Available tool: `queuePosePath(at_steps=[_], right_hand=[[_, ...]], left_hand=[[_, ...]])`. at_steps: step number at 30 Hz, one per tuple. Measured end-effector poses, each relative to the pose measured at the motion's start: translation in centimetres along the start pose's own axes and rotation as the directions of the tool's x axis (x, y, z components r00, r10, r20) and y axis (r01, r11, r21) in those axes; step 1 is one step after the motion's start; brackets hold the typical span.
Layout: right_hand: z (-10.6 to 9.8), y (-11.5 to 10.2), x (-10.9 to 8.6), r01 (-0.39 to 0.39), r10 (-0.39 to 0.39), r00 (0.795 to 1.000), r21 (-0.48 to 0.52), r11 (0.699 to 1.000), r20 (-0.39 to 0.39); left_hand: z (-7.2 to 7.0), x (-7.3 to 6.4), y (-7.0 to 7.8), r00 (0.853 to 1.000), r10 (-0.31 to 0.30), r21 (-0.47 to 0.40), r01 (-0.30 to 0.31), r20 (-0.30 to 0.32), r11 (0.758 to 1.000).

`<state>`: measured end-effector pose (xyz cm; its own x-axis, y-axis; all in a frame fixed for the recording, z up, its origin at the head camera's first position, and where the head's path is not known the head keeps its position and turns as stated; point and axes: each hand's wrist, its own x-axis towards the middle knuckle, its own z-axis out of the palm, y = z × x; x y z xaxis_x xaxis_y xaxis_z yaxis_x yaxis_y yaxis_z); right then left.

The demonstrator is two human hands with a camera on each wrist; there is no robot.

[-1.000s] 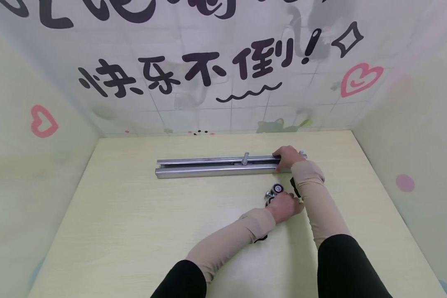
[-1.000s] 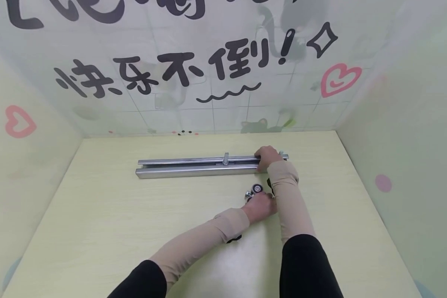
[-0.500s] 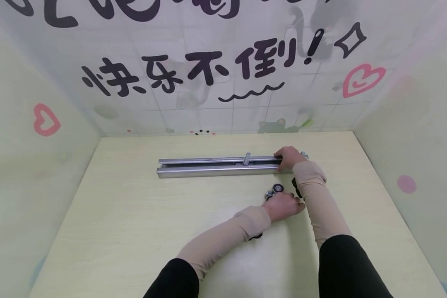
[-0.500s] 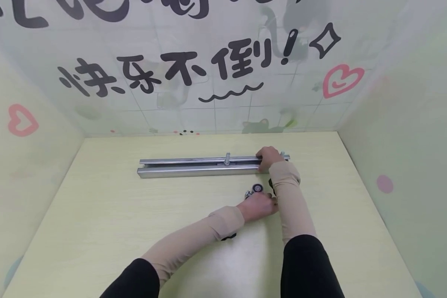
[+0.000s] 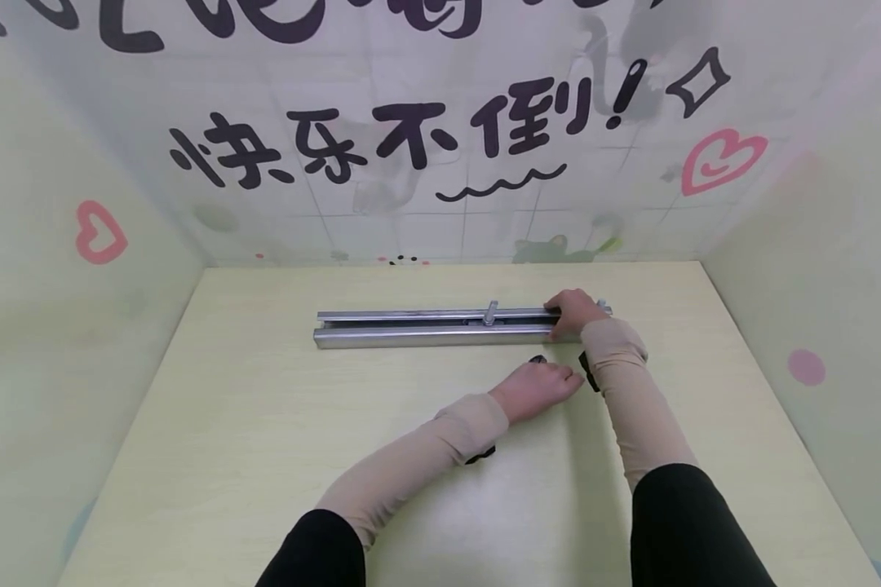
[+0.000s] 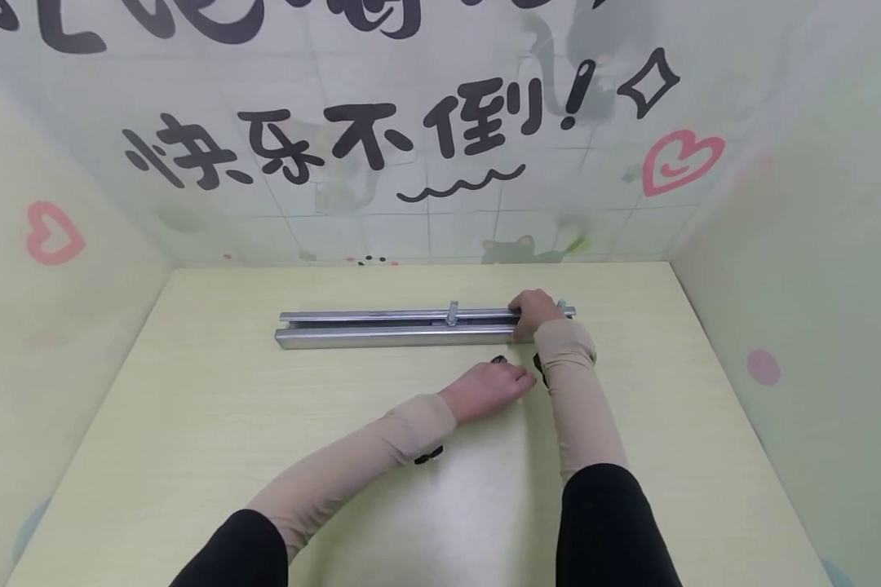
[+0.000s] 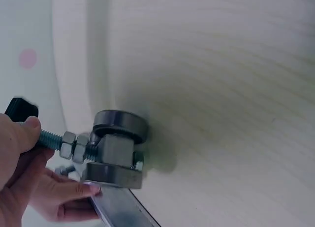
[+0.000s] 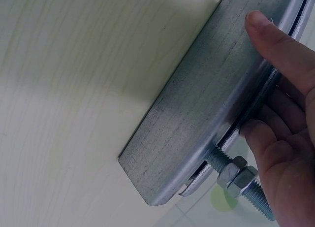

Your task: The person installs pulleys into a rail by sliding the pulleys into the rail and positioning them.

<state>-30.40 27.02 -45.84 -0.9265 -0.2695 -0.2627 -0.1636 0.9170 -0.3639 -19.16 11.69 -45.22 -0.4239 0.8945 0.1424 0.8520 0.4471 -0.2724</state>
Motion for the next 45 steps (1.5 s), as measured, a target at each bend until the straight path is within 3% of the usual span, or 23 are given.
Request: queuePosePath(at_steps=[5, 12, 18, 25, 30, 39, 45], right_hand=[[-0.2, -0.1, -0.1, 0.002, -0.002, 1.000, 0.010, 1.000, 0.002], [-0.1, -0.1, -0.1, 0.006, -0.006, 1.000, -0.002, 1.000, -0.010], [0.0, -0.1, 0.1, 0.015, -0.015, 1.000, 0.003, 1.000, -0.010], [0.0, -0.2, 0.0, 0.016, -0.016, 1.000, 0.012, 1.000, -0.016], [-0.1, -0.3, -0.2, 0.008, -0.008, 1.000, 0.005, 1.000, -0.012], [0.0, -0.2, -0.1, 0.018, -0.018, 1.000, 0.009, 1.000, -0.011], [0.1, 0.0, 0.0, 0.013, -0.013, 1.000, 0.004, 1.000, -0.015]], left_hand=[[0.0, -0.6, -1.4, 0.998, -0.053, -0.083, 0.050, -0.030, 0.995], [0.0, -1.4, -2.9, 0.992, -0.123, -0.184, 0.119, -0.014, 0.976], [0.4, -1.9, -3.4, 0.978, -0.208, -0.404, 0.202, 0.029, 0.892], [1.2, -2.0, -3.4, 0.964, -0.266, -0.550, 0.207, -0.028, 0.809], [1.5, -2.1, -3.0, 0.955, -0.293, -0.600, 0.212, -0.038, 0.771], [1.6, -1.7, -2.7, 0.921, -0.387, -0.640, 0.320, 0.038, 0.699], [1.3, -1.8, -2.8, 0.915, -0.402, -0.663, 0.316, 0.025, 0.678]])
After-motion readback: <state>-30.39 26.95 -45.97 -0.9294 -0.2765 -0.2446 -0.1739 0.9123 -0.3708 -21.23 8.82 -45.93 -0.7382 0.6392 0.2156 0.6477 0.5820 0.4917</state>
